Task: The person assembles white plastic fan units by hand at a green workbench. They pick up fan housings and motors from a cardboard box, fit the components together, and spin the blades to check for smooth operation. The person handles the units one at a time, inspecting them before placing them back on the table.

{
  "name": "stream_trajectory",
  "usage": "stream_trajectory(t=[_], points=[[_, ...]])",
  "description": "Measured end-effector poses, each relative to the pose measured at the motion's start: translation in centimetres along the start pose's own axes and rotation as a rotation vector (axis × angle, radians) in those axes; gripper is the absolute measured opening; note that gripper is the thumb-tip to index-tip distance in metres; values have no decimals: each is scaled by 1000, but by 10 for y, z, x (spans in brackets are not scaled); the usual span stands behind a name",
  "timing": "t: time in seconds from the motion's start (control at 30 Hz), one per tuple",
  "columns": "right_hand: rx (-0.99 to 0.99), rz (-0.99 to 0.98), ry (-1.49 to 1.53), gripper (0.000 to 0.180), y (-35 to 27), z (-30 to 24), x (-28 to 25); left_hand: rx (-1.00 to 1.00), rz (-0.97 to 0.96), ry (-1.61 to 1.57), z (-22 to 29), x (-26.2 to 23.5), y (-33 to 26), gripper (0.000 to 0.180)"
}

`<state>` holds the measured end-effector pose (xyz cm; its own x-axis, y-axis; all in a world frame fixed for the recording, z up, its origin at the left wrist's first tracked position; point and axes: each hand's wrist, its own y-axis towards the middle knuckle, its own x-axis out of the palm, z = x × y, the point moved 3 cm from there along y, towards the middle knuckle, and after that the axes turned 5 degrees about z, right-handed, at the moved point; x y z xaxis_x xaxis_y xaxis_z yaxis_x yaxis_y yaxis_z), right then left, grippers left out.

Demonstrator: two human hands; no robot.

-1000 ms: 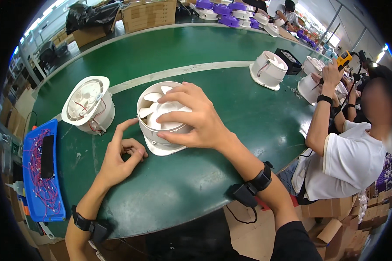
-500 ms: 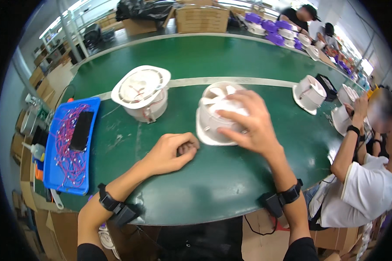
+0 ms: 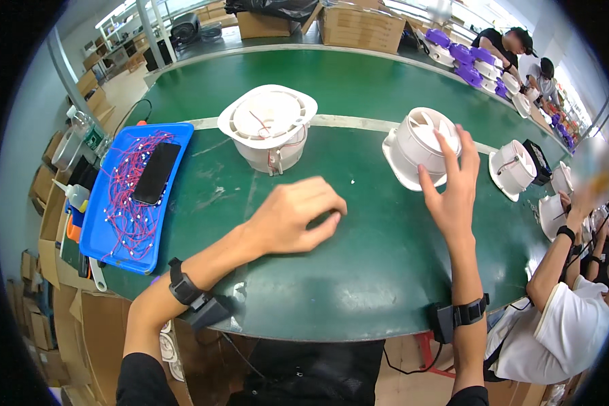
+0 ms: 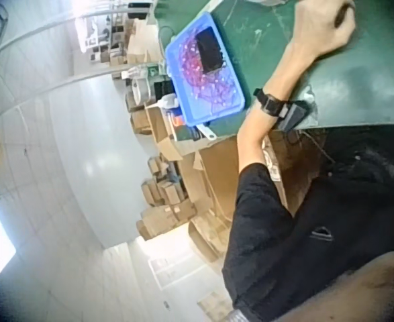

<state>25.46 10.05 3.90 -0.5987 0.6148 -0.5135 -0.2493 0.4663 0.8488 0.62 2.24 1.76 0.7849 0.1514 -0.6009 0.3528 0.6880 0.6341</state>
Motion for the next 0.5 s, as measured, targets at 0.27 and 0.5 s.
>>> stream_trajectory(t=[0.27, 0.5], points=[[-45, -454, 244, 62, -13, -23, 16, 286, 320, 748, -42, -67, 12, 34], [-10, -249, 162, 51, -15, -14, 21, 196, 312, 673, -52, -61, 6, 35]])
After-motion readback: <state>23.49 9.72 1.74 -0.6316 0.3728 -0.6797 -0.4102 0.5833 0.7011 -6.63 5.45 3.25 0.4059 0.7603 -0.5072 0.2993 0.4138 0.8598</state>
